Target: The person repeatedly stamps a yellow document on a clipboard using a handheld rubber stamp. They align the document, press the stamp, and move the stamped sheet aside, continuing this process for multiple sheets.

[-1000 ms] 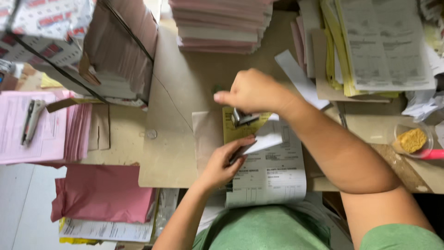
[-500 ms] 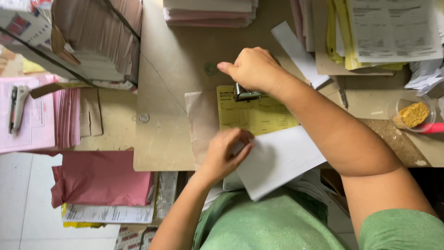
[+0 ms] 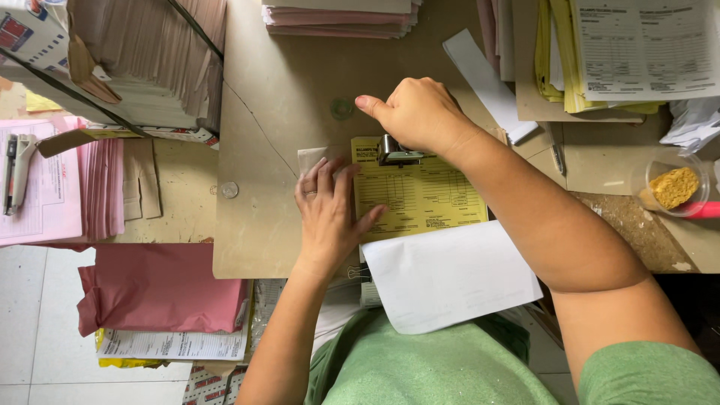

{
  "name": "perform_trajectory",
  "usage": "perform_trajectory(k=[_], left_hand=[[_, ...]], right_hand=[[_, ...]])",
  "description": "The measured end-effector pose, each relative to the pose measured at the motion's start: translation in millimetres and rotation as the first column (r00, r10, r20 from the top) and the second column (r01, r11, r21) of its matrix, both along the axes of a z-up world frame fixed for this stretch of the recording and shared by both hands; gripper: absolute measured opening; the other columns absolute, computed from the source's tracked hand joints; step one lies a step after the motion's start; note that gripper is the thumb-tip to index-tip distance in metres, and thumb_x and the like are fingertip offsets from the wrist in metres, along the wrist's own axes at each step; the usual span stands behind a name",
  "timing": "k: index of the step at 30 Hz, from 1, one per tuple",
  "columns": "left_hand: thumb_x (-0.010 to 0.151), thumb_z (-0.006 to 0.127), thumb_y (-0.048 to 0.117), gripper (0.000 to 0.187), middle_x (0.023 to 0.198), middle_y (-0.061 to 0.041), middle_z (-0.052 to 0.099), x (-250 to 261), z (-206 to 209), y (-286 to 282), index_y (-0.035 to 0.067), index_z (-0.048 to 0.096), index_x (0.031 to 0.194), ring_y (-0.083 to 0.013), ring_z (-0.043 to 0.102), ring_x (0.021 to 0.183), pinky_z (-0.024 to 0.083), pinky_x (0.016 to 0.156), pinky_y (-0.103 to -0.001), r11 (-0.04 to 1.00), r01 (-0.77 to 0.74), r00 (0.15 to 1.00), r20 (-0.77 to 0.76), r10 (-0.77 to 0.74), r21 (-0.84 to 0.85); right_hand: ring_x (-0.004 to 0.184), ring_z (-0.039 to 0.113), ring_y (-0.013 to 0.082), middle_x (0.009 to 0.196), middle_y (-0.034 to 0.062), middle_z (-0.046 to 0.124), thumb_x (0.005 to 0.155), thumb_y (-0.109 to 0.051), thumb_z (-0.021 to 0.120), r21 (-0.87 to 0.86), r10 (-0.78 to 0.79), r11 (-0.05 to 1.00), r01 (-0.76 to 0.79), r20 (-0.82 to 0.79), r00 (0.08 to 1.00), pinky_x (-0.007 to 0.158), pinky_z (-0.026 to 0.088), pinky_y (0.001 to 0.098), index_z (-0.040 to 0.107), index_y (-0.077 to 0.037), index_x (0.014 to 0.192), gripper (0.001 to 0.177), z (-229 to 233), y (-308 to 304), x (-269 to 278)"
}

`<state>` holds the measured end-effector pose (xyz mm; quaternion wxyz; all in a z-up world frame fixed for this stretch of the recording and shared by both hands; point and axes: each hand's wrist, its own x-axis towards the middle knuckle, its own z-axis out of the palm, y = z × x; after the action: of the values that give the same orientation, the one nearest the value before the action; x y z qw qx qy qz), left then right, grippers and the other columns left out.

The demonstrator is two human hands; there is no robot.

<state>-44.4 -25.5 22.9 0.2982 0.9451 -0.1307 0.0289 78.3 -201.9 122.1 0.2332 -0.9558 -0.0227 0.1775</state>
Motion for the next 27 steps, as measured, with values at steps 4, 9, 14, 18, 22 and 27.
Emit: perform_trajectory(k=[4, 9, 14, 18, 22, 27], left_hand=[[0.084, 0.078, 0.054, 0.074, 0.144, -0.013, 0.045, 5, -5, 2, 0.014, 0.051, 0.139, -0.0361, 0.034, 0.144, 0.013, 0.12, -0.064, 1.0, 0.01, 1.0, -0.003, -0.01, 0.002], [0.084, 0.074, 0.06, 0.085, 0.148, -0.013, 0.041, 12, -11, 2, 0.019, 0.044, 0.152, -0.034, 0.028, 0.146, 0.008, 0.118, -0.068, 0.992, 0.023, 0.999, -0.028, -0.019, 0.126], [0.086, 0.069, 0.065, 0.092, 0.156, -0.015, 0.036, 16, -13, 5, 0.021, 0.037, 0.16, -0.0369, 0.025, 0.148, 0.002, 0.115, -0.071, 0.987, 0.024, 0.999, -0.05, -0.016, 0.162], [0.087, 0.063, 0.07, 0.091, 0.16, -0.016, 0.034, 16, -15, 6, 0.023, 0.037, 0.16, -0.0377, 0.027, 0.148, 0.002, 0.115, -0.071, 0.984, 0.036, 0.997, -0.067, -0.025, 0.173], [0.086, 0.061, 0.074, 0.093, 0.16, -0.015, 0.033, 17, -21, 6, 0.023, 0.037, 0.16, -0.0368, 0.024, 0.149, 0.002, 0.115, -0.071, 0.98, 0.043, 0.999, -0.041, -0.036, 0.192], [0.085, 0.061, 0.075, 0.094, 0.16, -0.015, 0.034, 16, -24, 6, 0.024, 0.038, 0.16, -0.0364, 0.025, 0.148, 0.004, 0.114, -0.071, 0.981, 0.024, 1.0, -0.021, -0.02, 0.193]], right_hand=[[0.087, 0.071, 0.0436, 0.055, 0.0145, 0.062, 0.102, -0.057, 0.05, 0.019, 0.006, 1.0, -0.006, 0.009, 1.0, 0.083, 0.055, 0.047, 0.065, -0.016, 0.047, 0.07, -1, 0, -1], [0.074, 0.071, 0.0405, 0.044, 0.0097, 0.055, 0.103, -0.052, 0.052, 0.029, 0.048, 0.998, -0.049, 0.043, 0.998, 0.08, 0.055, 0.046, 0.061, -0.017, 0.043, 0.071, -6, -2, 2], [0.065, 0.071, 0.0345, 0.04, 0.005, 0.053, 0.103, -0.045, 0.057, 0.016, 0.061, 0.998, -0.062, 0.066, 0.996, 0.086, 0.055, 0.048, 0.064, -0.017, 0.045, 0.065, -6, -1, -1], [0.063, 0.07, 0.0325, 0.039, 0.0045, 0.053, 0.106, -0.041, 0.056, 0.023, 0.065, 0.998, -0.066, 0.039, 0.997, 0.088, 0.054, 0.0474, 0.065, -0.019, 0.046, 0.065, 0, -3, 1], [0.071, 0.069, 0.0397, 0.045, 0.0101, 0.057, 0.102, -0.046, 0.057, 0.012, 0.052, 0.999, -0.053, 0.037, 0.998, 0.077, 0.055, 0.046, 0.071, -0.019, 0.052, 0.058, -7, -6, 2], [0.074, 0.068, 0.0425, 0.05, 0.0132, 0.06, 0.094, -0.045, 0.061, 0.004, 0.057, 0.998, -0.057, 0.047, 0.997, 0.075, 0.055, 0.047, 0.074, -0.021, 0.057, 0.045, -7, -3, 2]])
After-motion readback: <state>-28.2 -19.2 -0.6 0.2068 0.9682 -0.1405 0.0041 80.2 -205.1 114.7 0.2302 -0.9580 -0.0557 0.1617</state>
